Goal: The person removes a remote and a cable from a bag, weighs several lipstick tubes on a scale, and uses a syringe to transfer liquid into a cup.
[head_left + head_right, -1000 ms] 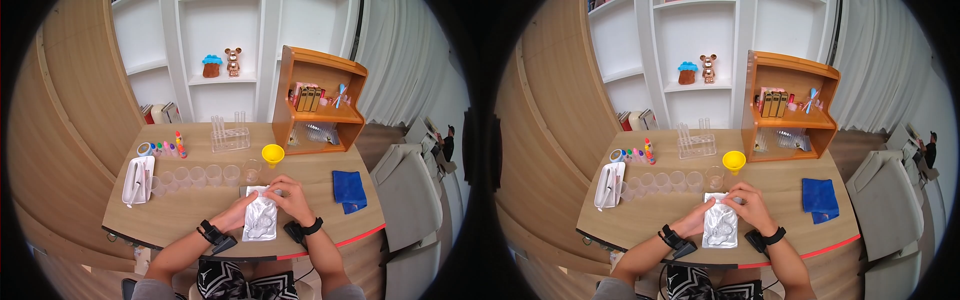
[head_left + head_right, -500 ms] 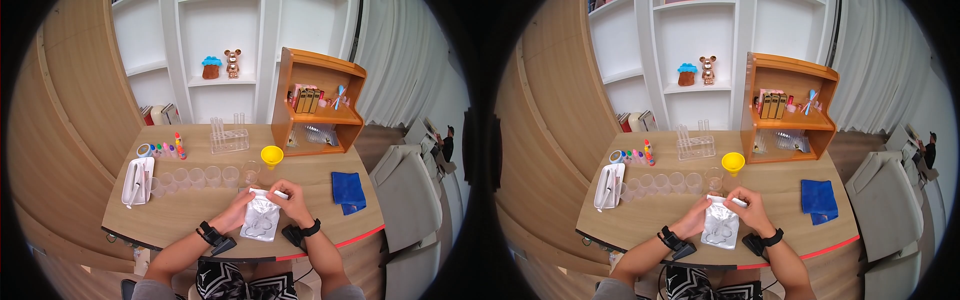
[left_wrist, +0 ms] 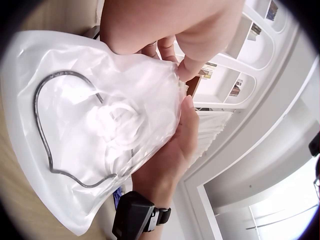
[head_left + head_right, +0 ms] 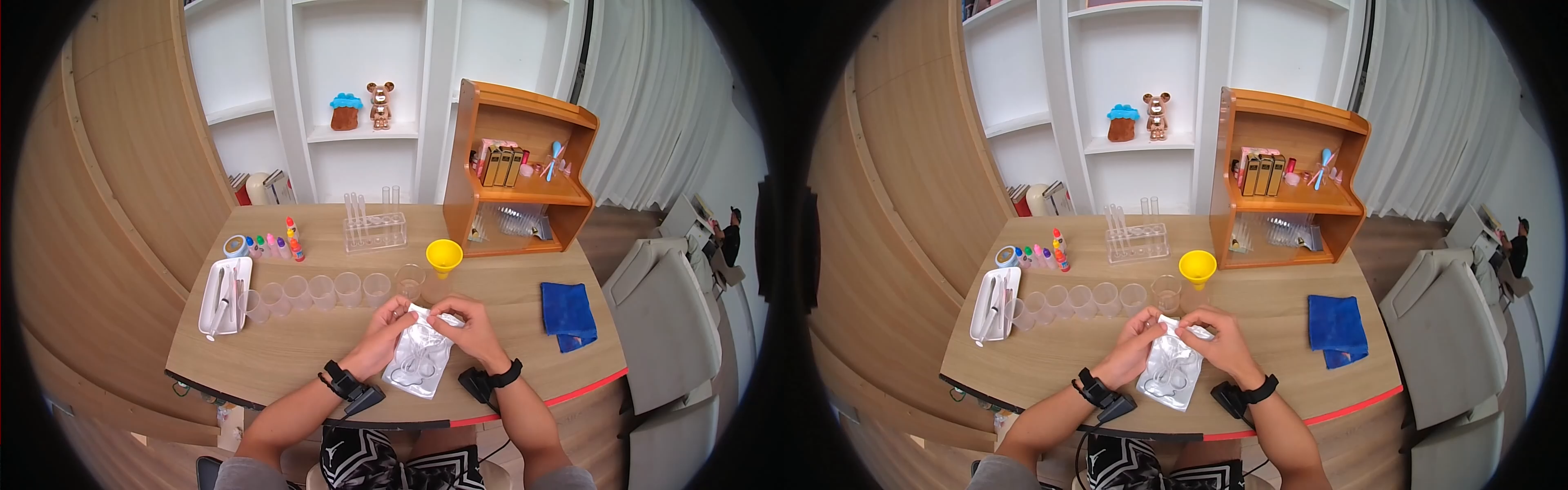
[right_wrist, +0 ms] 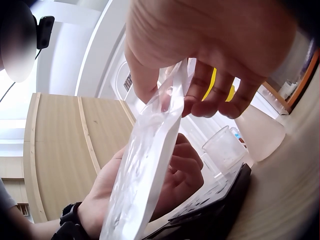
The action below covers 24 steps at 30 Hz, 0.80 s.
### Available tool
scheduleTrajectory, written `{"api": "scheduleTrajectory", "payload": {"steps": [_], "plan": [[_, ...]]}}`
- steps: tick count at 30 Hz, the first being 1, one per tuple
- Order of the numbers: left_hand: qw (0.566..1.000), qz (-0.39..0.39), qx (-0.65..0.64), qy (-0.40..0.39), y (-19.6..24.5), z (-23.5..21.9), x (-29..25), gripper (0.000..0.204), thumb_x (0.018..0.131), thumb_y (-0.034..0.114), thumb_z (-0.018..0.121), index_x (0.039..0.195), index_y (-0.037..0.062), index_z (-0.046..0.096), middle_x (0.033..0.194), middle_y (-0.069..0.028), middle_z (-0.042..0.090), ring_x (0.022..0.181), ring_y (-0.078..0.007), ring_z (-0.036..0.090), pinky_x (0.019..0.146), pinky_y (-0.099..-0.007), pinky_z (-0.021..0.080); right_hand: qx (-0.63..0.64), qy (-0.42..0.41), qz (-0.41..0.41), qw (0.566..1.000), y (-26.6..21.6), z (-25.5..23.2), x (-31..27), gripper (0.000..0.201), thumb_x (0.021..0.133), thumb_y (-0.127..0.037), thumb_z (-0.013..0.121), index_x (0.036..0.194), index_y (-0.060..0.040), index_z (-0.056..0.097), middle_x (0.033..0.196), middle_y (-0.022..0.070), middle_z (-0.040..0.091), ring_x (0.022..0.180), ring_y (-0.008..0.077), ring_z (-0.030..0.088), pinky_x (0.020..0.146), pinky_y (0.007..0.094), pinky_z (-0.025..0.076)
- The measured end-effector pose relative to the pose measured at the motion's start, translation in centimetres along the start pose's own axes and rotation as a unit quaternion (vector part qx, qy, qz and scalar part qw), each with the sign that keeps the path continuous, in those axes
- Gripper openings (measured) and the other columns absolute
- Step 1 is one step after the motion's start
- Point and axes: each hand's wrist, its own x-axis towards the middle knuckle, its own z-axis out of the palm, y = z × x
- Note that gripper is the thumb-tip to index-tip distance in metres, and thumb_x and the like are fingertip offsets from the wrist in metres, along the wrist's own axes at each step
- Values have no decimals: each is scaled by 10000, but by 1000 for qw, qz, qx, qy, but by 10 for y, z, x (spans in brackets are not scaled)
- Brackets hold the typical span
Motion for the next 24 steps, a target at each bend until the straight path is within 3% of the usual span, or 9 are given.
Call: {"api": "scheduleTrajectory", "payload": {"steps": [8, 14, 24], "plan": [[1000, 6, 26, 10, -2, 0, 1, 106, 988, 17, 613, 1035, 79, 540, 975, -7, 641, 882, -70, 638, 760, -236, 521, 33, -16, 94, 995, -2, 4, -1, 102, 897, -51, 757, 937, 19, 694, 875, 9, 695, 865, 73, 616, 806, 248, 498], [999, 20, 41, 6, -5, -2, 1, 120, 975, 3, 620, 989, 82, 530, 942, -9, 640, 856, -64, 633, 745, -230, 515, 12, -7, 44, 999, 5, 6, 0, 133, 880, -86, 772, 905, 10, 683, 808, 19, 691, 781, 76, 612, 732, 258, 511], [999, 0, 35, 6, -6, 1, 0, 100, 982, 23, 624, 1017, 74, 545, 956, -12, 642, 867, -67, 640, 743, -226, 525, 1, -7, 54, 999, 6, 6, 0, 151, 869, -95, 785, 898, 11, 683, 795, 13, 682, 759, 68, 594, 714, 253, 502]]}}
